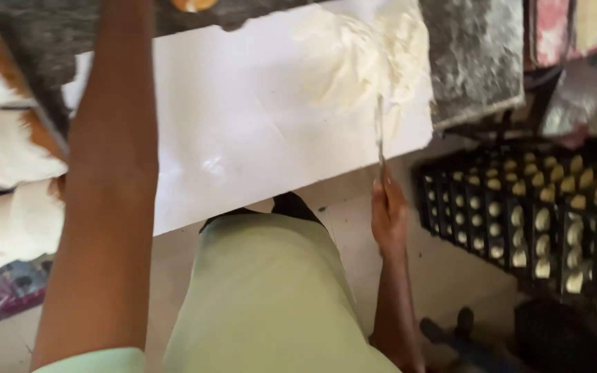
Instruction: Applying cream filling to the exterior or interior edges of buns using a palette knife.
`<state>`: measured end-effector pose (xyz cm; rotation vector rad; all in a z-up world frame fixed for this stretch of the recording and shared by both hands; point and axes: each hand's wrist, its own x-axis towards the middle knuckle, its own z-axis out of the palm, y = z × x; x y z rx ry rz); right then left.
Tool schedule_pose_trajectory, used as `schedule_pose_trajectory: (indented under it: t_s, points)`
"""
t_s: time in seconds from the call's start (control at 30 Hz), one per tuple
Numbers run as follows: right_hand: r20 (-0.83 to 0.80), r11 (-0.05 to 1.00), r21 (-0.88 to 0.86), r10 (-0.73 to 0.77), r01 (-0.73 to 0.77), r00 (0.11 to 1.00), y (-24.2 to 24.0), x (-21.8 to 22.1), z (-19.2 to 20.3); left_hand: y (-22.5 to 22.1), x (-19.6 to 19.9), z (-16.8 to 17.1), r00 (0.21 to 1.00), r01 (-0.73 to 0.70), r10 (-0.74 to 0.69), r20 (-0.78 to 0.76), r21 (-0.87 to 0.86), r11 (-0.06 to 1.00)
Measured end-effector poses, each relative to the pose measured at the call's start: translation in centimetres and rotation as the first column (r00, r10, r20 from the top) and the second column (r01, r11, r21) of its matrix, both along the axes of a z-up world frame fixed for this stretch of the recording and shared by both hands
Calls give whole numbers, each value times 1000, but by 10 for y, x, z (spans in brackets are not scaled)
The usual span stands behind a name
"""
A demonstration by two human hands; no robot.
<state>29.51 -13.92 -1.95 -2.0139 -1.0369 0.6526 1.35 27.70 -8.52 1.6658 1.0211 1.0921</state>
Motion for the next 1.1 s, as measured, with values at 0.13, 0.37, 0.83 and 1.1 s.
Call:
schedule_pose_trajectory:
  t_s: [0.13, 0.37, 0.83, 1.1]
  points:
    - [501, 985, -52, 170, -166, 849, 42, 40, -17, -10, -25, 26, 949, 103, -45, 311, -171, 980]
    - [655, 957, -133, 281, -260, 701, 98, 104, -52, -24, -35, 26, 761, 182, 85, 644, -337, 924]
    - [-859, 905, 9, 224, -425, 460, 44, 33, -29, -221, -37, 70, 525, 303, 506, 685, -705, 641]
    - [-647, 784, 447, 616, -432, 449, 115, -51, 14, -235, -24, 92, 572, 475, 348, 743, -646, 598]
